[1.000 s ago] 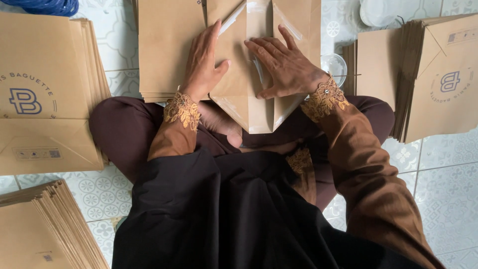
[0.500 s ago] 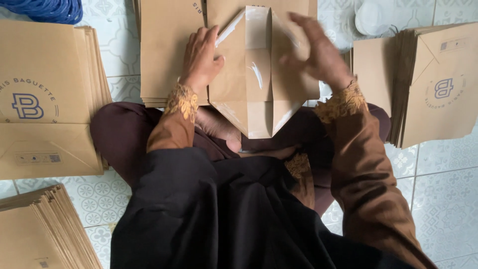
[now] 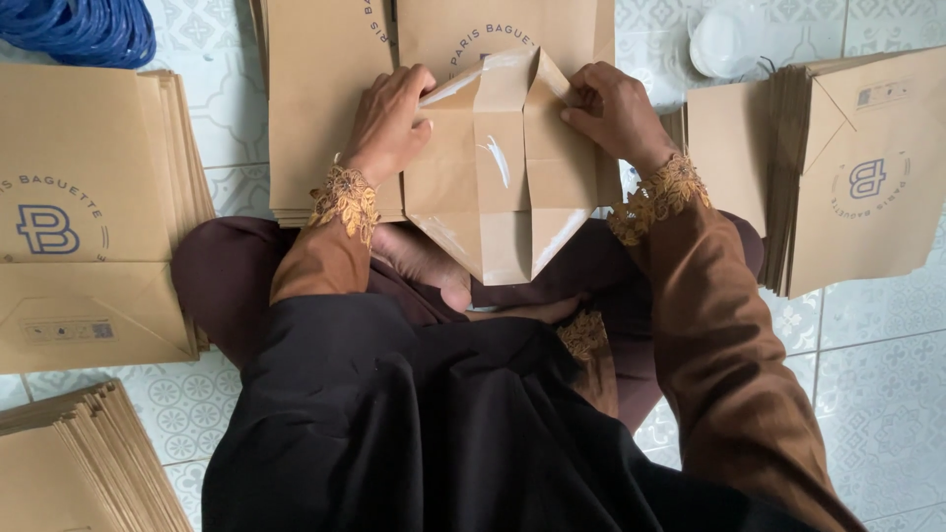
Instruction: Folding and gluing the bottom of paper bags to assemble them.
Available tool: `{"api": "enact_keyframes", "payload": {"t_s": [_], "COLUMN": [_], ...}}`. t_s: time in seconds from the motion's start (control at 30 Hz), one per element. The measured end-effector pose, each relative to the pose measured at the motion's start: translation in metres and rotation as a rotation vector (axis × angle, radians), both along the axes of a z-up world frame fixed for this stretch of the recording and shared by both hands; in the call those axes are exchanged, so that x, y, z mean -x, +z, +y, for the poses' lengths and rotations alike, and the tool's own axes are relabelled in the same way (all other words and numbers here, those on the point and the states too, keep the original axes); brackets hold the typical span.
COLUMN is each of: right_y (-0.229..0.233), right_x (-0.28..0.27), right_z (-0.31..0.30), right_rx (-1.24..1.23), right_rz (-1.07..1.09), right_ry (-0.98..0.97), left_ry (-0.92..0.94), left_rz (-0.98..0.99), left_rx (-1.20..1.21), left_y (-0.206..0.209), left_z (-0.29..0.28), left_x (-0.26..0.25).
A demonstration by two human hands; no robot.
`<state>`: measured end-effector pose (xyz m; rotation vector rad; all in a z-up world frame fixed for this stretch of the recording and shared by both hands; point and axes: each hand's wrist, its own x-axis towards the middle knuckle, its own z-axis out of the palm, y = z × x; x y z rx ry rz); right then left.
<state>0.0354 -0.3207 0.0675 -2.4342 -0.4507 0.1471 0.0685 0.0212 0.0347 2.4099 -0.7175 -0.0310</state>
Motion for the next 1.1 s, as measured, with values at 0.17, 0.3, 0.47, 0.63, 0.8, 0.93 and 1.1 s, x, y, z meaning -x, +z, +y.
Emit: {"api": "enact_keyframes", "payload": {"t_s": [0.17, 0.3, 0.47, 0.63, 0.8, 0.93, 1.1], "right_y": [0.002, 0.004, 0.004, 0.007, -0.008, 0.008, 0.014], "right_x": [0.007, 0.009, 0.015, 0.026, 0.031, 0.04, 0.041], "right_z": [-0.004, -0.017, -0.021, -0.014, -0.014, 0.001, 0.067], "right_rx": [0.005, -0.003, 0.055, 0.051, 0.117, 0.239, 0.142], "right_rz": [0.018, 0.067, -0.025, -0.105, -0.264, -0.252, -0.226], "right_ry": [0.054, 0.159, 0.284, 0.276, 0.292, 0.237, 0.214], "left_ry": [-0.003, -0.018, -0.028, -0.051, -0.065, -0.03, -0.011], "left_rz": [-0.042, -0.113, -0.223, -0.29, -0.34, -0.304, -0.336], "left_rx": [-0.079, -0.076, -0.018, -0.1, -0.114, -0.106, -0.098], "left_y": [-0.009, -0.007, 0.003, 0.007, 0.013, 0.012, 0.013], "left_z": [-0.002, 0.0, 0.0, 0.005, 0.007, 0.001, -0.003], "left_x": [0.004, 0.012, 0.027, 0.042, 0.05, 0.057, 0.062]}}
